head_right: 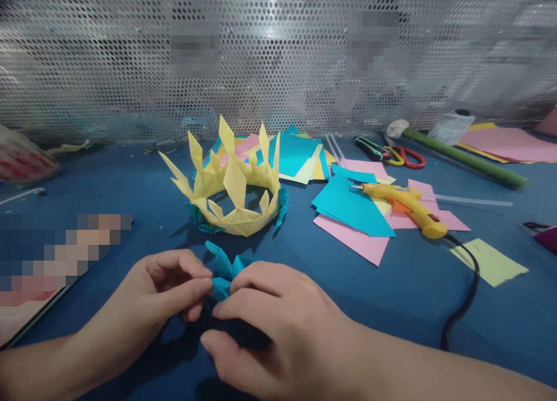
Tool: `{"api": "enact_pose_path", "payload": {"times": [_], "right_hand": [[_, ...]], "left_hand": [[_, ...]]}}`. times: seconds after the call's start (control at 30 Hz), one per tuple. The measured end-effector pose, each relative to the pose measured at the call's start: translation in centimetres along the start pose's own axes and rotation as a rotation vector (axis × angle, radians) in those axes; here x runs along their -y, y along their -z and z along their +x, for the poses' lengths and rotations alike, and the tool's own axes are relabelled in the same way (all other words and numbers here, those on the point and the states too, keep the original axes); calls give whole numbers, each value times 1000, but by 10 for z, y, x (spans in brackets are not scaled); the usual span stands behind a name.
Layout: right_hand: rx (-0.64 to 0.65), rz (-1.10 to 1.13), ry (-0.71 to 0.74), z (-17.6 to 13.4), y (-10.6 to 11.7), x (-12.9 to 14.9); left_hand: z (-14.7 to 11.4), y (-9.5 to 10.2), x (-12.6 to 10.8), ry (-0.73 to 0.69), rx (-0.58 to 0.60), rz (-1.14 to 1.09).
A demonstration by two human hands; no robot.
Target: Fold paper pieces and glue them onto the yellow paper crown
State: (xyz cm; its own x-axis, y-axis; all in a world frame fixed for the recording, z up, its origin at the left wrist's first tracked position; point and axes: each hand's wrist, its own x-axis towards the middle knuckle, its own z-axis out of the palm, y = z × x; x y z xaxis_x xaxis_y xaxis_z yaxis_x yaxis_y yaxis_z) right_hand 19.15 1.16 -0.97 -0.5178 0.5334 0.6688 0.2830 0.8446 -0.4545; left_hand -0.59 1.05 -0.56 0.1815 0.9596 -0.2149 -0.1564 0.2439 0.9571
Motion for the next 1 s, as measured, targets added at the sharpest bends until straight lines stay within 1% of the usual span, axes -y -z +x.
{"api": "enact_pose_path", "payload": {"times": [0.07, 0.13, 0.27, 0.43, 0.63, 0.77, 0.87, 1.0], "right_hand": [[45, 119, -88, 3, 1, 1], [49, 169, -171, 5, 2, 1], [20, 133, -342, 5, 3, 1], [87, 155, -494, 3, 1, 4], [132, 164, -544, 2, -1, 4], [121, 174, -523, 3, -2, 3], [108, 181, -508, 4, -1, 4], [146, 208, -559, 5, 0, 5]], "left_hand": [[-1, -1, -1, -3, -1, 3], [-2, -2, -2, -11, -7, 7], [-2, -5, -3, -27, -10, 29], [-2, -4, 0, -64, -25, 46], [-4, -3, 4, -139, 15, 113], [-3, -5, 2, -111, 16, 117], [-3, -4, 2, -116, 14, 122], [-4, -2, 4, -119, -12, 125]]}}
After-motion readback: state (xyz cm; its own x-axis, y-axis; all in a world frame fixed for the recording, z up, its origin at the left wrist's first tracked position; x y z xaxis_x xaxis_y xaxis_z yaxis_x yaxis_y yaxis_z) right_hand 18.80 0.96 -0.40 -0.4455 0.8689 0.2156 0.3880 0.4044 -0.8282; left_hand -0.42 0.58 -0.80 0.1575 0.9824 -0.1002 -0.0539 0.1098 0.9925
